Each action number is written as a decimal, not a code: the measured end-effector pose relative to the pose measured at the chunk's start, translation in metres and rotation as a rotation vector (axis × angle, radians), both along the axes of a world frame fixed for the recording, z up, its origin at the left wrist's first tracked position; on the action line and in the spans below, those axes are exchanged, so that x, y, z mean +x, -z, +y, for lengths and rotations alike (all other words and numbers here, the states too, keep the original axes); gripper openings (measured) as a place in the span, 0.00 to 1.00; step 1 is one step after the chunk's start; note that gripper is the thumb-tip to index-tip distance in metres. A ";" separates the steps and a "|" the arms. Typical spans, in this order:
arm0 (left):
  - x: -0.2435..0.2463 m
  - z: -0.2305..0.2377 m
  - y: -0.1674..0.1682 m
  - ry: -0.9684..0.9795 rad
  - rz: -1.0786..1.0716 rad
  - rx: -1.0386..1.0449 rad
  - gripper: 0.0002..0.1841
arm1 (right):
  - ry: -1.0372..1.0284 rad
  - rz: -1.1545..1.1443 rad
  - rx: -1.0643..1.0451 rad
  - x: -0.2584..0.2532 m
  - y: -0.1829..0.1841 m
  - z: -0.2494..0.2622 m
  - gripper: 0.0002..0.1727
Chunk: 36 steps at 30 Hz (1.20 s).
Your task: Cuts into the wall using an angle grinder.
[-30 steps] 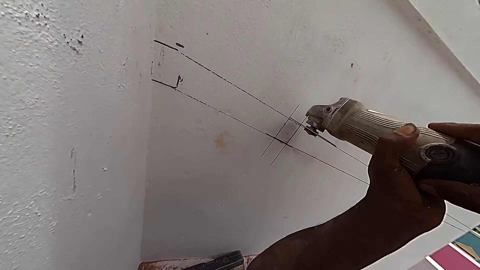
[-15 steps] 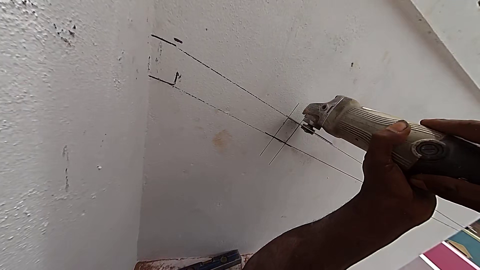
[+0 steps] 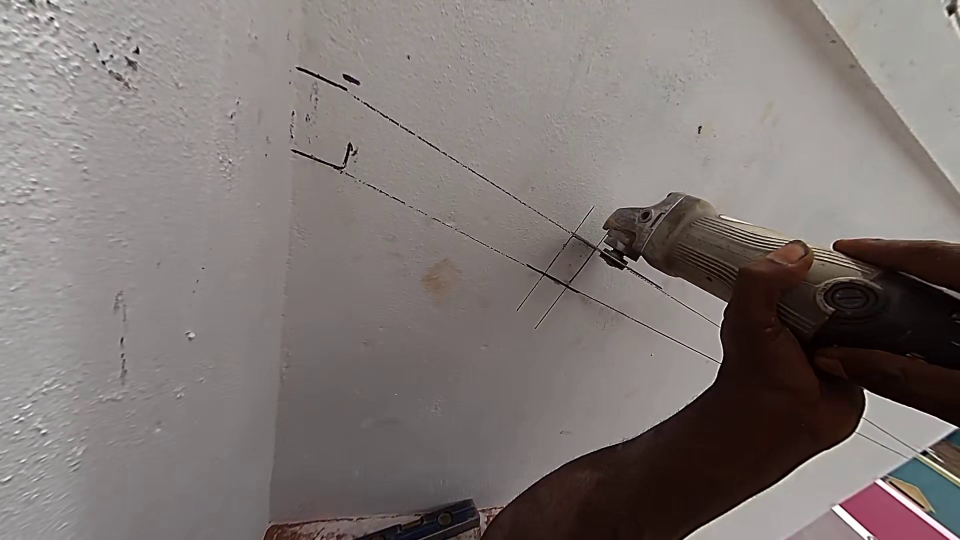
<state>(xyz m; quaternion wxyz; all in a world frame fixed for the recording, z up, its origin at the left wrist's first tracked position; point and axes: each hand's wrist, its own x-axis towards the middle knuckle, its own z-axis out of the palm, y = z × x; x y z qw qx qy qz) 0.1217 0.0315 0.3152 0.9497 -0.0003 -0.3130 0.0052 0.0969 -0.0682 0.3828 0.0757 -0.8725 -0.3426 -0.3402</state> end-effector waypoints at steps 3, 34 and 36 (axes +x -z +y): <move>0.000 0.001 -0.001 -0.008 -0.003 0.009 0.12 | 0.002 -0.008 -0.001 -0.001 -0.001 0.001 0.41; 0.003 0.003 -0.004 0.014 -0.008 -0.018 0.13 | 0.034 -0.033 -0.045 0.005 -0.008 0.005 0.40; 0.002 0.004 -0.004 0.021 0.005 -0.016 0.13 | 0.043 -0.019 -0.047 0.004 -0.009 0.006 0.40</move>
